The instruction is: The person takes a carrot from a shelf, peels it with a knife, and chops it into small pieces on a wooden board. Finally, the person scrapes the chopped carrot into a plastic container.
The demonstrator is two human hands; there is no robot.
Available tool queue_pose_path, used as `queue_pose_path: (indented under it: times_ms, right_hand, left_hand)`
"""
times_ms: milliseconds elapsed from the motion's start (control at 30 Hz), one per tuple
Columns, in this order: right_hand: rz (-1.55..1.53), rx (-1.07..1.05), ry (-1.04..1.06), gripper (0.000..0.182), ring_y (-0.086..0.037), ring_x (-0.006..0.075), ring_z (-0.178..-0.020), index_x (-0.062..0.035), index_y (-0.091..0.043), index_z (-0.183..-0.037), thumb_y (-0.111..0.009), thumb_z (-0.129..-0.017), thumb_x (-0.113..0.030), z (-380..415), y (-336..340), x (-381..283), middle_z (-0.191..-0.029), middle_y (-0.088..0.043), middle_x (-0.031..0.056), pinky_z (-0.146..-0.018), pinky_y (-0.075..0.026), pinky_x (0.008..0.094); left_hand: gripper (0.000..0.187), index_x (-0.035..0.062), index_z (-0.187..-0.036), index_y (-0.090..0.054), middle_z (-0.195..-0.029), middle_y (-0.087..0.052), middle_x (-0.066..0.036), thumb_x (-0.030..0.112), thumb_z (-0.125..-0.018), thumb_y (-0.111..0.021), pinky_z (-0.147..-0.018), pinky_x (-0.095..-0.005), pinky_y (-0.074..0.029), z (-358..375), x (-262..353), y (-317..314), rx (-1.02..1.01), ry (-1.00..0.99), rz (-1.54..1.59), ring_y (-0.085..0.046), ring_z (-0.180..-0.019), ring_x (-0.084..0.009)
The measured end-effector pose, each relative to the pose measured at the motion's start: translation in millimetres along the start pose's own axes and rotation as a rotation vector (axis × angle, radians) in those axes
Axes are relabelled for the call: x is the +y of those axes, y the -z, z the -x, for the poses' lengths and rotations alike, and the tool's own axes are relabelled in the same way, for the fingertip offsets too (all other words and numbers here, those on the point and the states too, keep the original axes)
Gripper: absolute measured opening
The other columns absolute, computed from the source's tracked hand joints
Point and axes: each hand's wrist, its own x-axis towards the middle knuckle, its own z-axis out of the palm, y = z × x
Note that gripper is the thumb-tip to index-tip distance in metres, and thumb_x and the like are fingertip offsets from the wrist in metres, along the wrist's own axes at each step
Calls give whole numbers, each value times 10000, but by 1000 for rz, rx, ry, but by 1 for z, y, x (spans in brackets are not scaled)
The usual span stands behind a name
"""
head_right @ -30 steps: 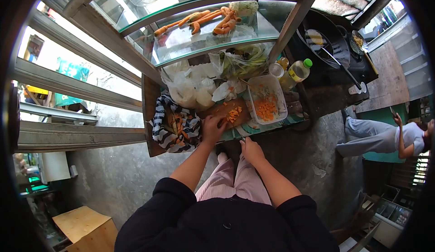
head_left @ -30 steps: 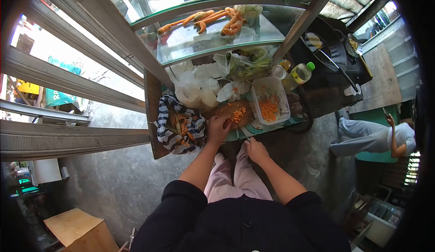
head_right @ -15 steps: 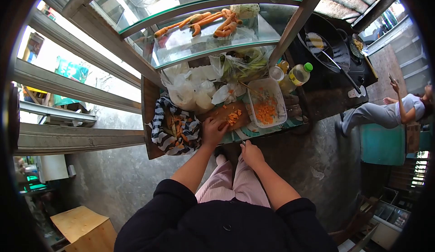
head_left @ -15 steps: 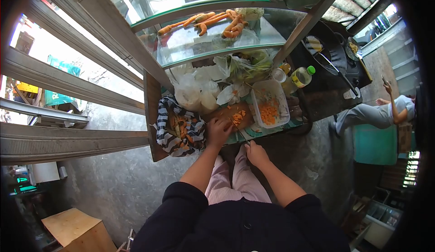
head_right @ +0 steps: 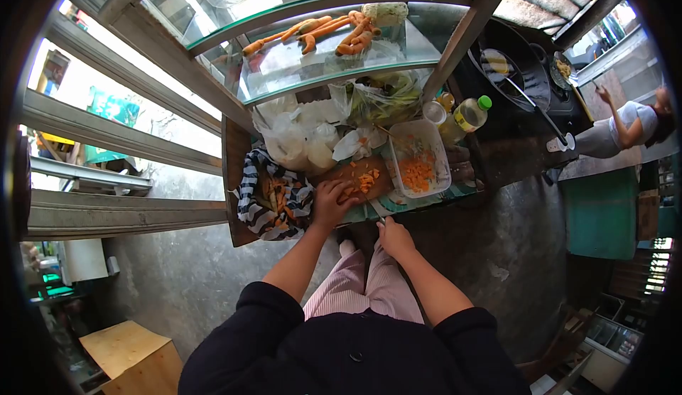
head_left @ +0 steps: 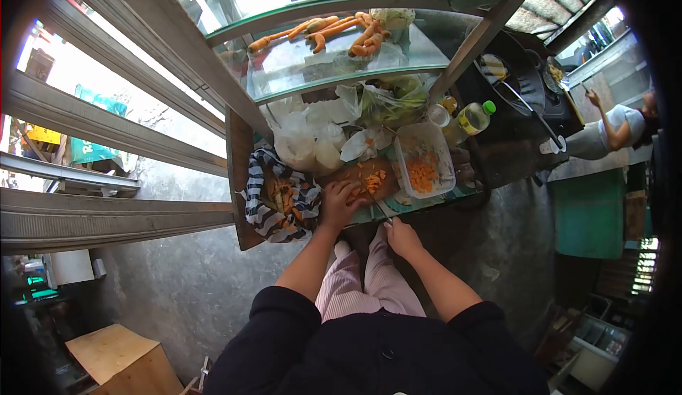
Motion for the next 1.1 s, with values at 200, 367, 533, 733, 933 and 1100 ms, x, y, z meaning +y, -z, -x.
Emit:
queue_pose_path:
  times_ms: [200, 367, 533, 733, 933, 1100]
  right_hand:
    - [-6, 33, 59, 312, -640, 457, -829, 33, -529, -970, -477, -971, -275, 3, -11, -1, -839, -648, 289, -731, -515, 526]
    - [74, 18, -1, 307, -648, 448, -827, 34, -525, -1005, -468, -974, -267, 2, -10, -8, -860, -656, 274, -741, -519, 520]
    - [137, -42, -31, 319, -651, 443, -848, 38, -524, -1057, -462, -976, -264, -8, -2, -15, -895, -662, 274, -758, -518, 519]
    - [83, -49, 22, 311, -649, 446, -859, 37, -516, -1065, -466, -972, -255, 0, -1, -13, -897, -661, 278, -767, -517, 519]
    - [110, -36, -37, 289, -651, 445, -852, 24, -514, -1028, -468, -970, -256, 1, -7, -10, -895, -664, 274, -763, -516, 523]
    - [99, -52, -13, 289, -652, 440, -869, 28, -508, -1037, -473, -967, -250, -13, -2, -22, -891, -663, 270, -770, -516, 521]
  left_hand:
    - [194, 119, -886, -733, -886, -698, -41, 167, -704, -780, -855, -409, -454, 8, -23, -14, -86, 26, 4, -595, -932, -284]
    - [154, 110, -836, -728, -844, -695, -42, 144, -696, -782, -804, -402, -458, 3, -16, -13, -67, 75, -3, -605, -890, -277]
    - [156, 103, -821, -727, -818, -693, -50, 137, -682, -790, -788, -395, -458, 4, -22, -17, -48, 43, 44, -609, -870, -275]
    - [149, 72, -793, -719, -782, -686, -74, 115, -670, -791, -776, -396, -485, 4, -25, -16, -66, 116, 65, -612, -849, -296]
    - [164, 67, -801, -719, -816, -698, -81, 100, -658, -794, -786, -404, -492, 7, -30, -21, -30, 55, 90, -626, -871, -300]
    - [129, 66, -806, -727, -856, -716, -67, 106, -704, -795, -812, -386, -489, 10, -30, -19, 11, -35, 49, -639, -883, -292]
